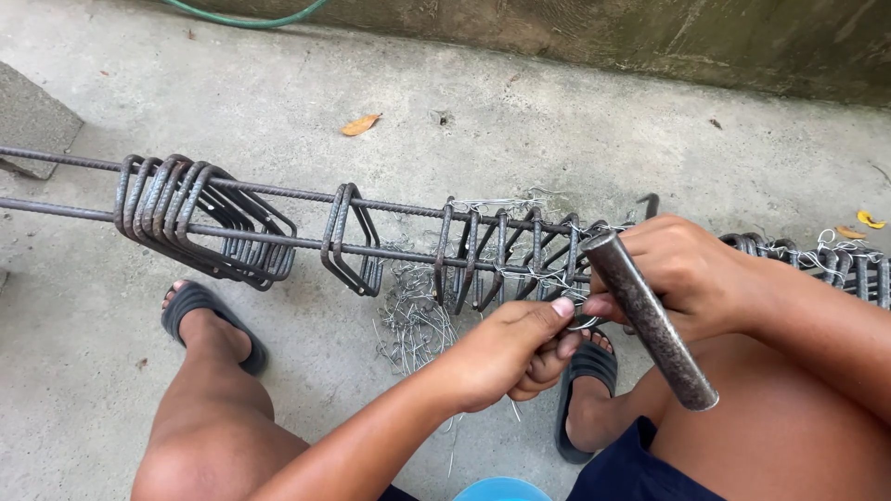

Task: Tying steel wire around rebar intersections using a manual twisting tool to assemble a structural frame.

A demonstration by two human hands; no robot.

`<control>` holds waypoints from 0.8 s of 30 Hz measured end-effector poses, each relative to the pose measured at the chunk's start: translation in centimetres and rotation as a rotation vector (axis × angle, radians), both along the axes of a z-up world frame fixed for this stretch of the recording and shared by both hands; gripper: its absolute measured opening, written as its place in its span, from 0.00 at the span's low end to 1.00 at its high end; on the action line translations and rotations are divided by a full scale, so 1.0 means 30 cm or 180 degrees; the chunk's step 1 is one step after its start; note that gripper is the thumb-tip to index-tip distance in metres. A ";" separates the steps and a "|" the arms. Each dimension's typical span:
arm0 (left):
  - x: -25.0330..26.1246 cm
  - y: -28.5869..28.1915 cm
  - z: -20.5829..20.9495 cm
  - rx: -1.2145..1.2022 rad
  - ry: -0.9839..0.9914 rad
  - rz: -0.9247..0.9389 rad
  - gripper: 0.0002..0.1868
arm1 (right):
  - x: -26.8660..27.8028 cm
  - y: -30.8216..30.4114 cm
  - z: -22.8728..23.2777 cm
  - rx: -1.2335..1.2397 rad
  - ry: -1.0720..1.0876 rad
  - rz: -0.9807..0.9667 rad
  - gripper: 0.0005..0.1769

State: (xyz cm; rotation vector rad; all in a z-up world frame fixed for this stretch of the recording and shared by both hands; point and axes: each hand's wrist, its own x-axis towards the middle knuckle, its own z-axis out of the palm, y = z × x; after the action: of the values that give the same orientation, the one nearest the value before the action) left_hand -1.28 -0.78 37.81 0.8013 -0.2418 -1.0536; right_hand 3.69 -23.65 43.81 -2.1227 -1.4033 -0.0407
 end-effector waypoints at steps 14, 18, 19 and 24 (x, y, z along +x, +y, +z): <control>-0.045 -0.043 0.036 0.1146 -0.1313 0.1003 0.21 | -0.019 0.008 0.030 0.0232 0.0168 -0.0138 0.11; -0.013 -0.051 0.011 0.1175 -0.1193 0.0834 0.20 | -0.005 -0.005 0.009 -0.0043 0.0382 -0.0166 0.15; -0.010 -0.043 0.025 0.1708 -0.1682 0.1052 0.16 | -0.006 -0.011 0.013 -0.0398 0.0670 -0.0743 0.12; -0.050 -0.048 -0.027 0.3113 -0.4083 0.1065 0.15 | -0.003 -0.004 0.025 -0.1359 0.1526 -0.2325 0.31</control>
State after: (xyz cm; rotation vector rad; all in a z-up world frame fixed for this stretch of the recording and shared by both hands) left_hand -2.77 -2.23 37.02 2.2696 -0.6516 -0.1325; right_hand 3.61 -23.78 44.55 -2.6484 -0.3378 0.4863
